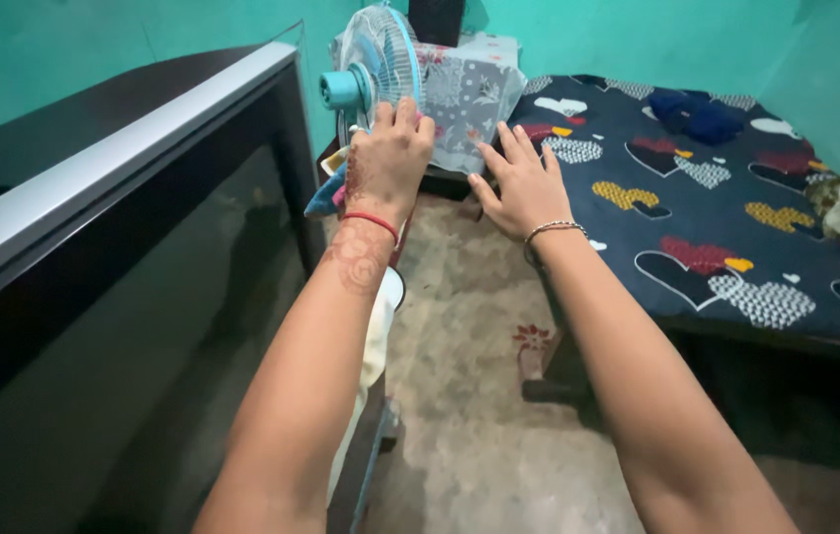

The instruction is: The person wipes the front screen, top, sides, and back of a CRT television using a multi-colored cloth. The person systematically cleans each surface of the television set.

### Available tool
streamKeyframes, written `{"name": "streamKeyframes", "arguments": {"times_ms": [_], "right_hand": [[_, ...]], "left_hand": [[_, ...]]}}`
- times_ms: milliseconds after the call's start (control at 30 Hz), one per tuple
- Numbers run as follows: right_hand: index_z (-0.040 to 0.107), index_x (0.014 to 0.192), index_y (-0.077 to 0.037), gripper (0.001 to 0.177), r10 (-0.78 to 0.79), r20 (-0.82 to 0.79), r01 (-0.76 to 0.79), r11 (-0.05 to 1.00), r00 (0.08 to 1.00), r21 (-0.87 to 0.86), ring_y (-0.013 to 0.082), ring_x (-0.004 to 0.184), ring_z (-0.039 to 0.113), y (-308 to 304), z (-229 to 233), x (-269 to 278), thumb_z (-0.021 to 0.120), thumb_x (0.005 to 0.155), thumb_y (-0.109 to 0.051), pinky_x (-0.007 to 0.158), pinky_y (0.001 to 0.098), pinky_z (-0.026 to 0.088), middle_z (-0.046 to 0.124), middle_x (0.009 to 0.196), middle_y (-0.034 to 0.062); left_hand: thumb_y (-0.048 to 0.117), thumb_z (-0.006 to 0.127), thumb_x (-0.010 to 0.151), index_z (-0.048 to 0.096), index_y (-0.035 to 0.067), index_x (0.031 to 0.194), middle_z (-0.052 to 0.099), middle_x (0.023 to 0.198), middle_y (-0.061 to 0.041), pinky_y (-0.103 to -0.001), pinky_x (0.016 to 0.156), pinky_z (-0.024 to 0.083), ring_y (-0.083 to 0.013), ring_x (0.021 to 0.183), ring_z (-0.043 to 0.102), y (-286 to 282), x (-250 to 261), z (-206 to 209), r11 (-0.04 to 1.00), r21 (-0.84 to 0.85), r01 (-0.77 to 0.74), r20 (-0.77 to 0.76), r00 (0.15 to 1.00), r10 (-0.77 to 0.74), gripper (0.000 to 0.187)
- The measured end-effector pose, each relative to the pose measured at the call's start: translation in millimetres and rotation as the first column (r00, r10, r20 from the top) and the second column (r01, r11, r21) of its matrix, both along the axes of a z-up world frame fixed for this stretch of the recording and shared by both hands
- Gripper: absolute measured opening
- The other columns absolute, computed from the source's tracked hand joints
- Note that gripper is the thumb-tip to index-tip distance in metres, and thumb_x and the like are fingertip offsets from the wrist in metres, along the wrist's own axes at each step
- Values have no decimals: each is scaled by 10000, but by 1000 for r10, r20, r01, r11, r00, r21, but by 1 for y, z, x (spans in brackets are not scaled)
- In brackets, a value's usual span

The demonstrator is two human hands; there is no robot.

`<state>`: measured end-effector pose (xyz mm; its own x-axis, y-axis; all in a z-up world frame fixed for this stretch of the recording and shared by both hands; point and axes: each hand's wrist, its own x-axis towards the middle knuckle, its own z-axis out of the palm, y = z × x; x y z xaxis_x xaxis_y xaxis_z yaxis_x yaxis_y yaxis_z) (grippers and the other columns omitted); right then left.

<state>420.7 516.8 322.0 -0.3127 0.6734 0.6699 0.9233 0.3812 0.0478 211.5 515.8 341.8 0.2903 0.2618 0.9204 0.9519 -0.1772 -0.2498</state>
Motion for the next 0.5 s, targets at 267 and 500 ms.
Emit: {"name": "streamKeyframes", "arguments": {"times_ms": [267, 500], "right_hand": [[557, 1464, -178, 532, 62, 46, -64, 997, 997, 31, 330, 1512, 300, 73, 28, 29, 553, 1000, -438, 1177, 577, 265, 358, 1628, 167], [551, 1470, -178, 546, 130, 39, -132, 989, 991, 60, 321, 1507, 319, 157, 33, 13, 554, 996, -449, 1178, 562, 280, 360, 1635, 154]], "left_hand": [[143, 640, 906, 668, 136, 892, 630, 1057, -42, -403, 607, 576, -238, 984, 637, 63, 13, 30, 996, 40, -77, 35, 997, 75, 32], [142, 645, 873, 674, 136, 879, 632, 1080, -43, -409, 601, 579, -236, 995, 636, 131, 0, 45, 993, 51, -107, 34, 994, 105, 30]]}}
